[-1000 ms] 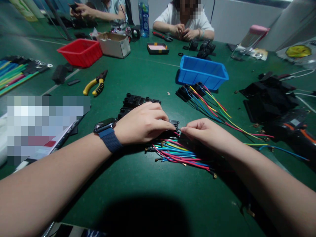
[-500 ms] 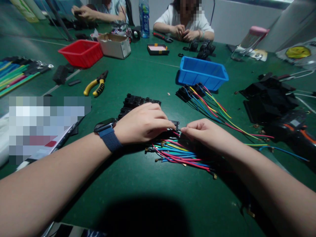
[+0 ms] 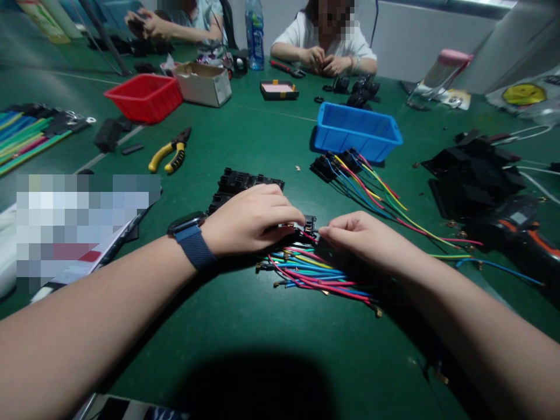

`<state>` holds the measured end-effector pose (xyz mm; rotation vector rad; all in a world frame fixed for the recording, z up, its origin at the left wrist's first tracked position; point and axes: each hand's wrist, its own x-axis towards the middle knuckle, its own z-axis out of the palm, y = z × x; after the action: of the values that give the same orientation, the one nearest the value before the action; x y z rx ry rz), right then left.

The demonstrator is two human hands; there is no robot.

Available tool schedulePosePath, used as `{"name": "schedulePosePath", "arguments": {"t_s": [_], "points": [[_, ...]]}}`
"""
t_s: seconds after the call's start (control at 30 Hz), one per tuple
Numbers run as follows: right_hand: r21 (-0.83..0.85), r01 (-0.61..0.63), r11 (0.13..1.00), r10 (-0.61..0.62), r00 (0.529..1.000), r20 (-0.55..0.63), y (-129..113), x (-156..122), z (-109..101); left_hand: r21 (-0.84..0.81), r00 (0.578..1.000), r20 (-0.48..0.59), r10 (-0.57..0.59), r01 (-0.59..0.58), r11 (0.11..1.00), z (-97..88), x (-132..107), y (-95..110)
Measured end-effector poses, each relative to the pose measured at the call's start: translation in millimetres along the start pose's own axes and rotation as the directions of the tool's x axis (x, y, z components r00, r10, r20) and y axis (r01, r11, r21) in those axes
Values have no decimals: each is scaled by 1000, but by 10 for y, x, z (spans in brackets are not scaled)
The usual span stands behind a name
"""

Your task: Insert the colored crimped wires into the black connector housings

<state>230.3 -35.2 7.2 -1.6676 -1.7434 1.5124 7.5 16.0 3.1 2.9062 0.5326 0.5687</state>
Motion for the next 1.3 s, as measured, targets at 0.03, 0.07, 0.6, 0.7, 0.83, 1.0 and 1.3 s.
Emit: {"name": "schedulePosePath", "arguments": {"t_s": [0.03,0.07,0.6,0.7,0.83,1.0,1.3], "points": [[2,7,1000,-7,1000,-2,-2,1,2,-3,1000,7,-1,1,1000,-1,0,2],[4,8,1000,-8,1000,-3,-4,1,4,-1,1000,15,1,-1,1000,-4,-1,4],[2,-23,1000,23,1000,5,-18,-17,-4,102,999,-21,-34,36,994,-38,-15,23],[4,-15,1000,15,1000,4,-31,-20,4,104,999,-25,-34,36,994,-28,-14,25],[-8,4,1000,-4,1000,2,-25,-14,16,108,999,-18,-31,33,994,-22,-15,22],[-131,83,988,-76,995,57,-33,-44,-25,114,1000,8,-27,26,993,-34,-18,25],[-194,197,961,-185,980,78,-10,-54,-78,131,998,34,-50,45,990,-52,-21,18]]}}
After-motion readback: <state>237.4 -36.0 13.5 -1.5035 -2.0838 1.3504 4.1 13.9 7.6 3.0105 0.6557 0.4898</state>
